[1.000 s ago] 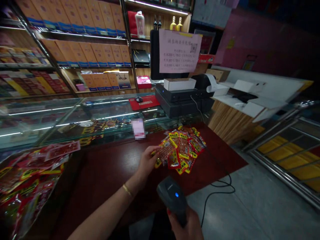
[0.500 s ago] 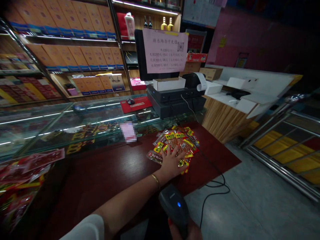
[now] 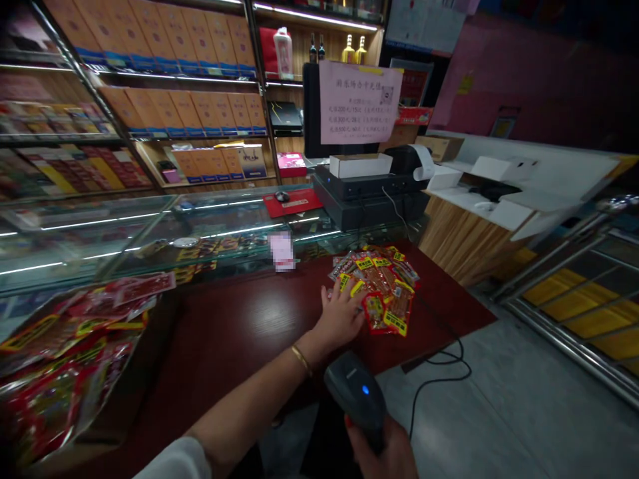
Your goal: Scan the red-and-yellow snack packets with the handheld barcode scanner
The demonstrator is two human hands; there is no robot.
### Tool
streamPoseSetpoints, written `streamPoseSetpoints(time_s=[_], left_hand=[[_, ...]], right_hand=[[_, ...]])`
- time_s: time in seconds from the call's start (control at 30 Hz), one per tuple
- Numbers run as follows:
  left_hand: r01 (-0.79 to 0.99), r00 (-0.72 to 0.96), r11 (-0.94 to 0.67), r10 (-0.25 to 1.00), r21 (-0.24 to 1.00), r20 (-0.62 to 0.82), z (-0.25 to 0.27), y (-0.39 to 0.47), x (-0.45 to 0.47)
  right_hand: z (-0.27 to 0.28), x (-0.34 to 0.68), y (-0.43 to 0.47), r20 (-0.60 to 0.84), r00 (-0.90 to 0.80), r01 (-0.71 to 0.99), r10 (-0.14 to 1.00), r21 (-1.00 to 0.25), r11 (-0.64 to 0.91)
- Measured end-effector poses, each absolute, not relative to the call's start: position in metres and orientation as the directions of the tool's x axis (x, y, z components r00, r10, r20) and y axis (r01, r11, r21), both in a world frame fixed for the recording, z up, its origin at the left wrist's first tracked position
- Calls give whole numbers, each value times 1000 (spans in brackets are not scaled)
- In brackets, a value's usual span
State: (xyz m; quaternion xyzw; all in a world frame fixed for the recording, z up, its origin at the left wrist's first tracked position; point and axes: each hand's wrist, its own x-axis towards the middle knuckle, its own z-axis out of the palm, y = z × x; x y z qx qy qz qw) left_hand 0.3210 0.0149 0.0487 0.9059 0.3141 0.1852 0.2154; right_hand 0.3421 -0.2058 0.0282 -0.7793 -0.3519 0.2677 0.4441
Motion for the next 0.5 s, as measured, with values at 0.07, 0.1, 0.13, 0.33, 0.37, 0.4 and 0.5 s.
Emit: streamPoseSetpoints(time_s=[0.07,0.1,0.13,0.33,0.37,0.4,0.5], left_hand=[[541,676,-652,713,531,185,58,14,269],[562,640,-624,744,542,192,61,13,241],[579,597,-599,774,553,212,65,11,211],[606,244,-528,835,595,493,81,-12,47],[626,174,-512,827,588,535,84,-19,27],[655,105,-493,810,572,578,87,-26,8],[753,-56,-420,726,507,685,94,-44,-35]], right_hand=[[33,332,-203,-118,556,313,823,-887,-339],[34,326,-202,-118,528,322,841,-889,-327],[35,319,-200,-115,498,331,859,-891,-311],[35,269,-192,-160,243,314,957,-920,-233],[35,261,-192,-166,202,315,965,-922,-224],[34,255,-193,-170,160,320,972,-923,-215],[30,244,-200,-180,54,349,982,-918,-187]])
